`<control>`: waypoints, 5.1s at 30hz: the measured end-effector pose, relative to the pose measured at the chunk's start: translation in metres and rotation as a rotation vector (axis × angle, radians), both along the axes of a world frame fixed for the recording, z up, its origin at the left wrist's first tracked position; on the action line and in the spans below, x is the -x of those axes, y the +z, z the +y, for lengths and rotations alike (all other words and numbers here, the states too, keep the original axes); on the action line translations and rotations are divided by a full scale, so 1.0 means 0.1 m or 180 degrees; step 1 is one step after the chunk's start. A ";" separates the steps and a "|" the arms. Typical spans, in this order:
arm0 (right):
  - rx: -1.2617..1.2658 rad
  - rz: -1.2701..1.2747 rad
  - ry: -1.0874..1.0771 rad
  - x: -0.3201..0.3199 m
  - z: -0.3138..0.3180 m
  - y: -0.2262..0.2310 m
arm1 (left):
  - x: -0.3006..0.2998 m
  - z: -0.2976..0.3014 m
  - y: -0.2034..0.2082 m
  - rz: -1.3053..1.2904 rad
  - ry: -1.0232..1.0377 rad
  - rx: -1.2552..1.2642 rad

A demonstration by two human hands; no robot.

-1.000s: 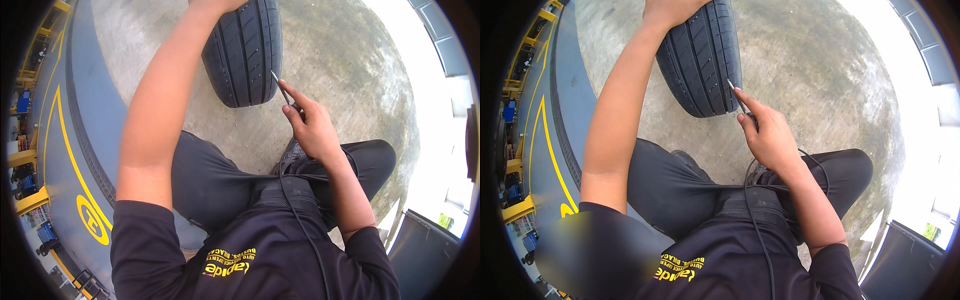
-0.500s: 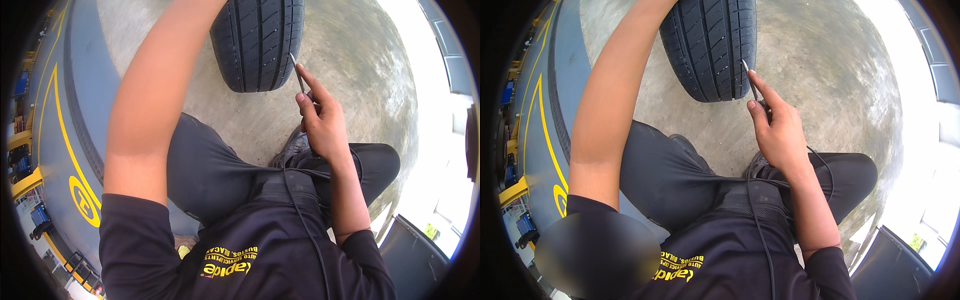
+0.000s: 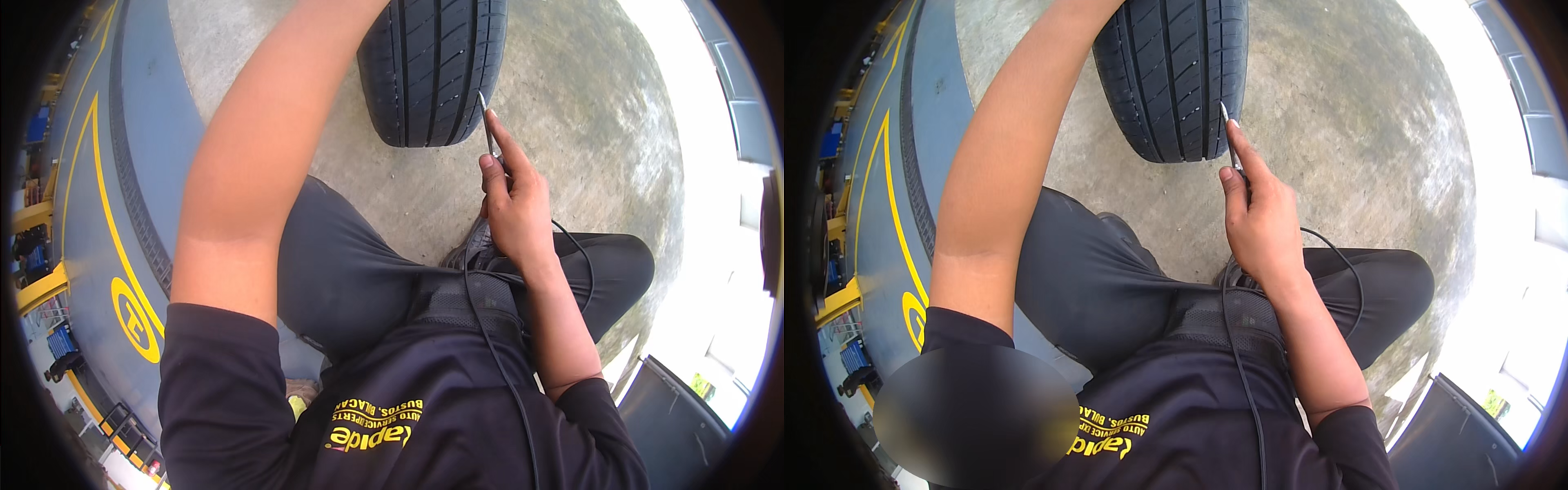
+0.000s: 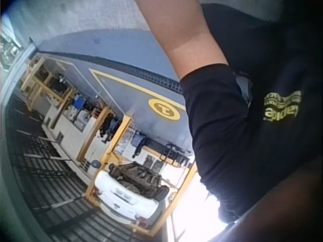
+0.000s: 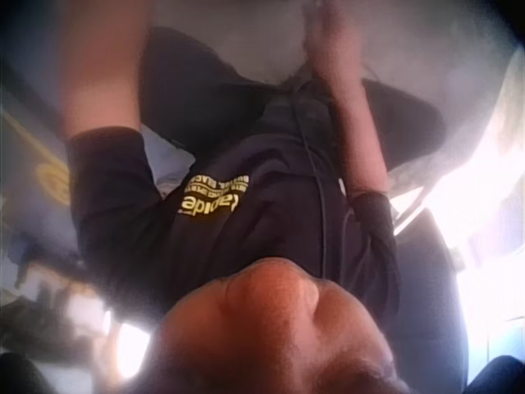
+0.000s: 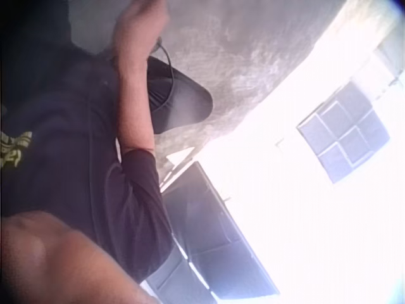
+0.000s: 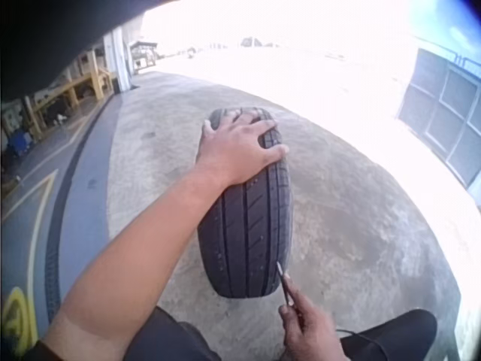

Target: The person kneels on the floor and uses a screwdriver to probe the tread grooves of a car tire. They repeatedly insert the tool into the treads and rotate the tire to access different sections.

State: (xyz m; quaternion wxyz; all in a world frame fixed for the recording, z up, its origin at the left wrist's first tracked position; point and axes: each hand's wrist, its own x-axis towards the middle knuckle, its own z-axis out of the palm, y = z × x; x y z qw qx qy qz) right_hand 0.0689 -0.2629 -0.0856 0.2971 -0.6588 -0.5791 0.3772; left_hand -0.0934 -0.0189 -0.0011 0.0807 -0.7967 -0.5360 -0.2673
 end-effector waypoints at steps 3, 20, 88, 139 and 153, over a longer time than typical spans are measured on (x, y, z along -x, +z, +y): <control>0.0597 -0.0265 0.0209 -0.09 0.01 0.11 | -0.01 -0.02 0.00 0.0084 0.0063 -0.0017; 0.0223 -0.0197 0.0348 -0.23 0.02 -0.08 | 0.00 0.23 0.05 0.0157 0.0252 0.0149; 0.0184 -0.1077 0.0198 -0.57 0.22 0.28 | -0.03 0.35 0.13 0.0105 0.0128 0.0325; 0.1003 0.1052 0.0155 -0.13 0.25 0.43 | -0.14 0.25 0.14 0.0074 0.0389 0.0334; 0.0864 0.0395 0.0034 0.12 0.25 0.40 | -0.13 0.31 0.08 0.0039 0.0446 0.0302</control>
